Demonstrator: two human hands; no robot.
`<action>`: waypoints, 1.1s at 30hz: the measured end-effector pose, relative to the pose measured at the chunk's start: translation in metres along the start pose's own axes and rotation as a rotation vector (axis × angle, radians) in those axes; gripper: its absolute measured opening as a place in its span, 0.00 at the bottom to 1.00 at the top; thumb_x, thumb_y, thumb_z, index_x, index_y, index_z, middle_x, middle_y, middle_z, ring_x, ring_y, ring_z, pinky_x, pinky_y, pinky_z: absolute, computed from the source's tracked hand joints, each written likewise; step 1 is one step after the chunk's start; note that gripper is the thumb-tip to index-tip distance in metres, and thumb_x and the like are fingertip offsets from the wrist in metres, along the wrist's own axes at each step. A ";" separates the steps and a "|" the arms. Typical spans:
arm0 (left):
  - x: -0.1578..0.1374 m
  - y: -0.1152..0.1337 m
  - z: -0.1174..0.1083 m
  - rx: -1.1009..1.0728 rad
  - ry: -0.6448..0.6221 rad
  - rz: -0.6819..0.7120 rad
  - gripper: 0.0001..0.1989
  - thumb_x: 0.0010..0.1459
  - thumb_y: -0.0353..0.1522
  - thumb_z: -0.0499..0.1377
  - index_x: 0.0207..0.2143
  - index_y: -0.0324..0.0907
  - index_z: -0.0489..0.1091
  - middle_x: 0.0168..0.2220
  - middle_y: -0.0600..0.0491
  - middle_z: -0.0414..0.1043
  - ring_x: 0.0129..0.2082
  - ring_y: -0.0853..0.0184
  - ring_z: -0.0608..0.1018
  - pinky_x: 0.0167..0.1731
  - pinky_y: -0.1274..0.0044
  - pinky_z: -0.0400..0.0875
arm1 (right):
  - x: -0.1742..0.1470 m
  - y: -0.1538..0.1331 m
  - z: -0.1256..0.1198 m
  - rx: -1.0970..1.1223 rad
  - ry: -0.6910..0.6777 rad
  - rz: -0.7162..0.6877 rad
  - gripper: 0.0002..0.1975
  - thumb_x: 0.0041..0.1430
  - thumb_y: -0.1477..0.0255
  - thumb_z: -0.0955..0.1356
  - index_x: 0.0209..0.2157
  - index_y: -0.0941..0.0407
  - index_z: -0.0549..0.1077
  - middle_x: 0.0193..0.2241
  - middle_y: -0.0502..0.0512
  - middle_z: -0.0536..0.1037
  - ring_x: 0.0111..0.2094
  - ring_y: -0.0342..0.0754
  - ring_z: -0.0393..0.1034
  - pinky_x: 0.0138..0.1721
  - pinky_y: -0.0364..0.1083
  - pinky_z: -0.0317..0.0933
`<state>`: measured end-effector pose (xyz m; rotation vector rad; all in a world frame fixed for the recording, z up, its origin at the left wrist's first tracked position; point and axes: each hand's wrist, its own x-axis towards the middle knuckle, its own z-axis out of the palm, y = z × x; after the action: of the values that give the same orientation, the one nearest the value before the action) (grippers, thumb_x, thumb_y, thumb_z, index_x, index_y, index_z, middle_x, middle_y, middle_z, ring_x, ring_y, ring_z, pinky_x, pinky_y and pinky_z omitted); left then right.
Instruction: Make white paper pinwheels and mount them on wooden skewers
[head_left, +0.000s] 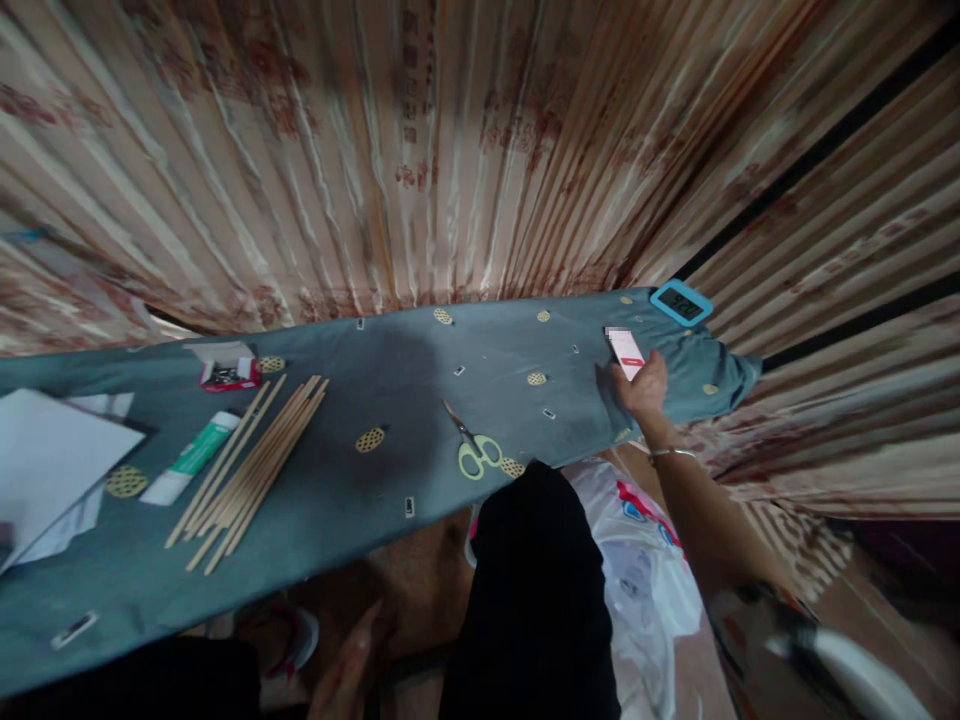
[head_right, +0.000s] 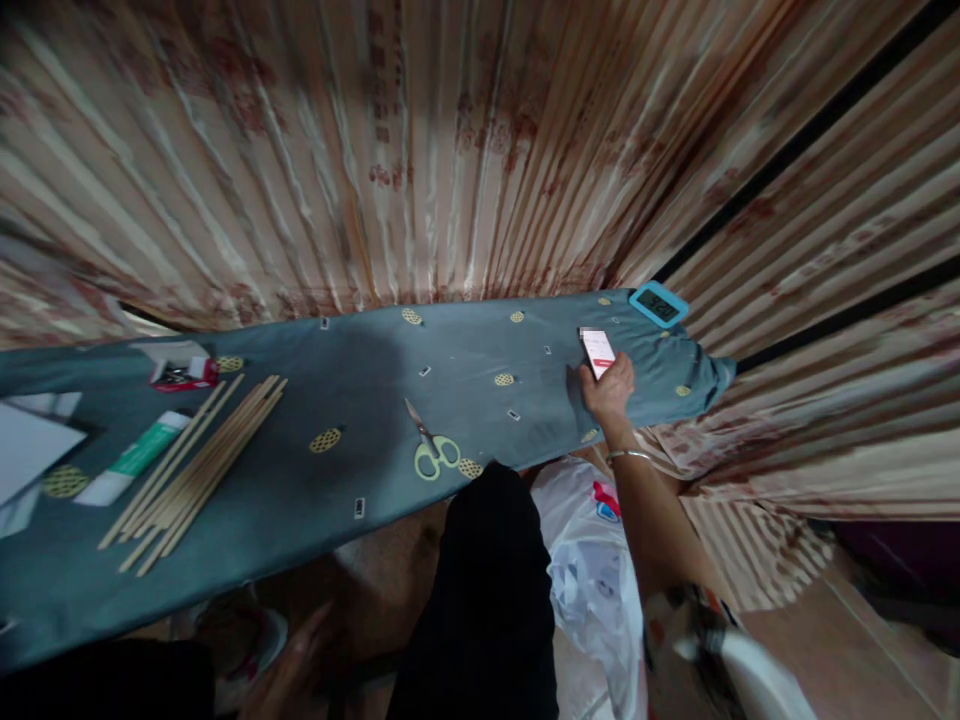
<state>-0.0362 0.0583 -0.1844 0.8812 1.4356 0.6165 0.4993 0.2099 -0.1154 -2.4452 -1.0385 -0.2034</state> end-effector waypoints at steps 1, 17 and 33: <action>0.001 0.003 -0.002 -0.023 -0.007 0.003 0.22 0.60 0.49 0.59 0.50 0.45 0.74 0.49 0.46 0.77 0.52 0.54 0.78 0.54 0.60 0.73 | -0.007 -0.009 0.002 0.048 0.008 -0.052 0.42 0.57 0.59 0.66 0.64 0.72 0.52 0.64 0.83 0.58 0.68 0.66 0.51 0.66 0.64 0.48; 0.084 0.149 -0.093 0.756 0.342 1.033 0.23 0.62 0.37 0.58 0.58 0.41 0.68 0.62 0.41 0.66 0.63 0.53 0.68 0.63 0.58 0.63 | -0.161 -0.264 -0.009 0.394 -0.405 -0.934 0.28 0.63 0.68 0.64 0.62 0.64 0.63 0.60 0.72 0.70 0.63 0.60 0.64 0.63 0.61 0.59; 0.122 0.129 -0.118 1.005 0.370 0.947 0.23 0.64 0.36 0.53 0.60 0.36 0.62 0.60 0.38 0.66 0.59 0.50 0.69 0.59 0.56 0.65 | -0.215 -0.254 0.048 0.505 -0.509 -0.888 0.26 0.67 0.68 0.61 0.64 0.60 0.61 0.61 0.68 0.70 0.63 0.59 0.63 0.64 0.62 0.58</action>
<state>-0.1248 0.2466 -0.1405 2.4147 1.6083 0.7539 0.1657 0.2479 -0.1317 -1.4747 -2.0500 0.3833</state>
